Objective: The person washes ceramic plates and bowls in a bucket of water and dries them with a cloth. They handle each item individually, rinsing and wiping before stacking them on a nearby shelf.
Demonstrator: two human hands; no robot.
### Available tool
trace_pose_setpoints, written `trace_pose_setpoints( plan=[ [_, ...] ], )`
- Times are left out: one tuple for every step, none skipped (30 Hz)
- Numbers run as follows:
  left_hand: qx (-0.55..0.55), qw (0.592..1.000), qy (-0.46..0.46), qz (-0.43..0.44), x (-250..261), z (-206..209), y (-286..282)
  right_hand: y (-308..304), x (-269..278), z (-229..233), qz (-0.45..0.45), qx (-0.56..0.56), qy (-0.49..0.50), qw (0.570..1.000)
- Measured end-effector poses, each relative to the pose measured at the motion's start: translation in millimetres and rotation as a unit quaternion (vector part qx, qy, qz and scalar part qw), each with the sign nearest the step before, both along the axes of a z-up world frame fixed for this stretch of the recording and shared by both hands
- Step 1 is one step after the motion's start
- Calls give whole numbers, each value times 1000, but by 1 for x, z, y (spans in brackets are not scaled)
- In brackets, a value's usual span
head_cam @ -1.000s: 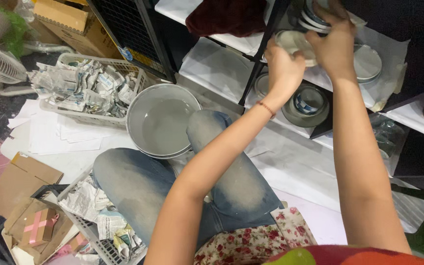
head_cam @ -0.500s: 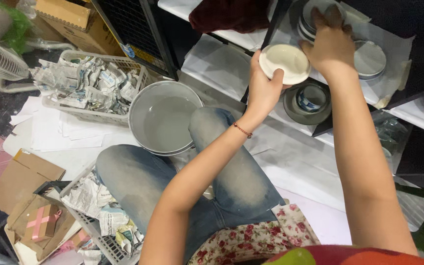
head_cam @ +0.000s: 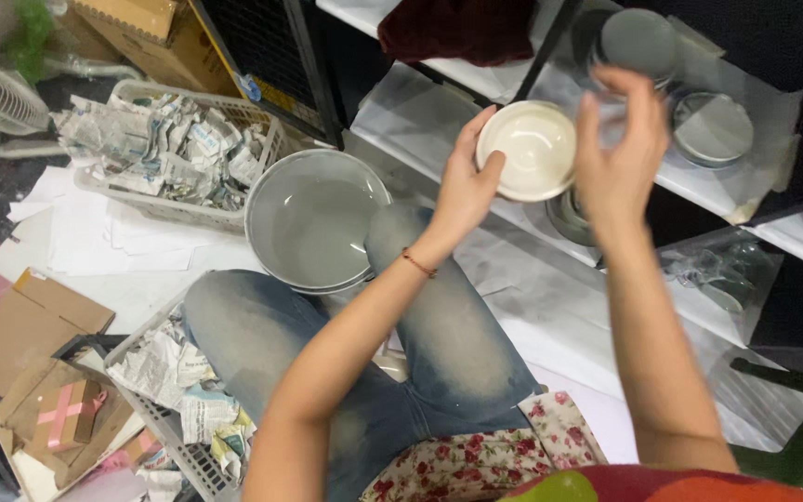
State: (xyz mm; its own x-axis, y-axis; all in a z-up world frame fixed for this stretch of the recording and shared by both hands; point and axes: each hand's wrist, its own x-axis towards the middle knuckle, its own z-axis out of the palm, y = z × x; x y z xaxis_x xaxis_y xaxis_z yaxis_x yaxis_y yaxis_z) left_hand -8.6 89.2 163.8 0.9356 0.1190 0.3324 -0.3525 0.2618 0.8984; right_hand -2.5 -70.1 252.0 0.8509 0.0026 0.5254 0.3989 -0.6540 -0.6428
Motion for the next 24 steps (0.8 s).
trace_pose_setpoints(
  plan=[
    [1,1000,2,-10,-3,0,12,12,-14,-6,8,107,68,992],
    [24,999,-1,-28,-7,-1,25,23,-26,-13,21,112,45,992],
    [47,998,-3,-47,-10,-2,40,37,-36,-24,34,117,22,992],
    [69,995,-7,-66,-14,-2,55,50,-44,-34,48,122,-3,991],
    [92,990,54,-96,-19,-4,71,62,-52,-44,48,123,-7,991],
    [117,979,113,-127,-22,-6,89,74,-59,-55,46,125,-14,991],
    [140,962,171,-158,-25,-9,106,87,-62,-66,45,128,-20,991],
    [137,959,188,-159,-28,-14,124,100,-64,-76,55,130,-20,990],
    [135,956,205,-160,-28,-20,142,114,-66,-86,66,131,-21,989],
    [130,953,224,-159,-29,-31,160,126,-68,-96,79,133,-18,988],
    [100,963,197,-152,-29,-44,177,138,-65,-107,117,149,10,982],
    [69,973,169,-143,-29,-57,196,152,-55,-115,157,163,39,973],
    [39,980,141,-133,-29,-71,213,166,-45,-124,197,178,68,962],
    [22,976,186,-113,-29,-86,230,183,-34,-134,223,176,100,953],
    [4,969,230,-93,-30,-102,246,202,-21,-146,249,174,133,943],
    [-17,959,274,-72,-31,-119,262,220,-8,-159,275,170,166,931],
    [-50,952,296,-55,-31,-137,276,236,4,-176,274,131,178,936],
    [-84,943,319,-40,-31,-157,287,250,17,-196,271,92,191,939],
    [-119,932,341,-24,-30,-177,297,264,31,-220,268,53,202,941],
    [-110,924,367,16,-29,-198,306,280,47,-246,294,75,274,913],
    [-101,913,392,56,-29,-218,314,295,62,-275,317,95,345,878],
    [-92,899,417,96,-28,-238,322,310,74,-305,339,115,414,837],
    [-74,909,389,129,-24,-256,327,323,83,-335,336,131,432,827],
    [-56,916,361,163,-21,-275,328,333,89,-365,333,145,451,815]
  ],
)
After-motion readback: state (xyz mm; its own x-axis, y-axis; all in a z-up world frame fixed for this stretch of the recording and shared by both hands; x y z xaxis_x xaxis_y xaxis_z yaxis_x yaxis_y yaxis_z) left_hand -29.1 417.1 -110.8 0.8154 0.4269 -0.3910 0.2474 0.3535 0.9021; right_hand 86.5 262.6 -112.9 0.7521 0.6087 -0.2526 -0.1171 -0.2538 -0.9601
